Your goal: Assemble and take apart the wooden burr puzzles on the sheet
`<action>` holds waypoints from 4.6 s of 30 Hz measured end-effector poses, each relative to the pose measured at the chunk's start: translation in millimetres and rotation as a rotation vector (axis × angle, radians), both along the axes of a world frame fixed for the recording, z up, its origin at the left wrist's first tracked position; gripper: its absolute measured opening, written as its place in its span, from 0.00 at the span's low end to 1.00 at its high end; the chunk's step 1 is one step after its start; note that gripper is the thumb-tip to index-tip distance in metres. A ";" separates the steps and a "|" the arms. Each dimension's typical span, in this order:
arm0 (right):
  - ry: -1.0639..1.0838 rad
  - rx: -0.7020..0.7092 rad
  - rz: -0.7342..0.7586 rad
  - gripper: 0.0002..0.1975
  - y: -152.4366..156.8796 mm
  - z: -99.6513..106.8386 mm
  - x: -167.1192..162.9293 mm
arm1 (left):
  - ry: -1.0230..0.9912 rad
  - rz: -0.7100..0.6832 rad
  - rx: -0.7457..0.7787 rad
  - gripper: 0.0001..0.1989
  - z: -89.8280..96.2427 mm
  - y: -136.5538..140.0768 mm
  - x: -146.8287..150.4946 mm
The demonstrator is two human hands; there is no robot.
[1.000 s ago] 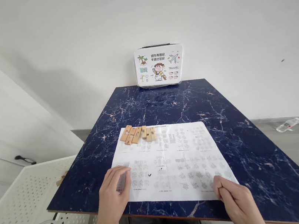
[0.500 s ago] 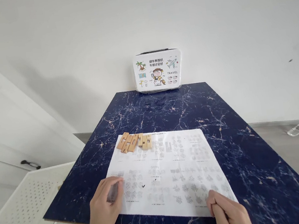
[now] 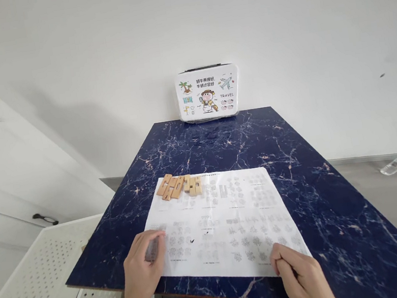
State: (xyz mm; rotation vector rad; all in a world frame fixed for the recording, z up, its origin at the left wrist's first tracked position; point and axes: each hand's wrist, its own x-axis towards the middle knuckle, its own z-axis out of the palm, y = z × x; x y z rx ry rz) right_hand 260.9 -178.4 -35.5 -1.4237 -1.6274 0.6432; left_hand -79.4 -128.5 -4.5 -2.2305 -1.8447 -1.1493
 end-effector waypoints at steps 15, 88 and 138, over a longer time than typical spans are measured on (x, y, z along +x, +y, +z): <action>-0.044 -0.056 -0.035 0.15 -3.5 -2.9 -0.4 | -0.067 -0.015 -0.012 0.06 -3.6 -2.4 -0.5; -0.104 0.023 0.020 0.11 6.6 14.8 -25.0 | -0.035 -0.143 -0.249 0.19 -7.8 -15.9 83.5; 0.632 -0.034 0.006 0.27 30.2 5.7 -70.8 | -0.566 -0.200 -0.506 0.17 1.7 -12.4 76.5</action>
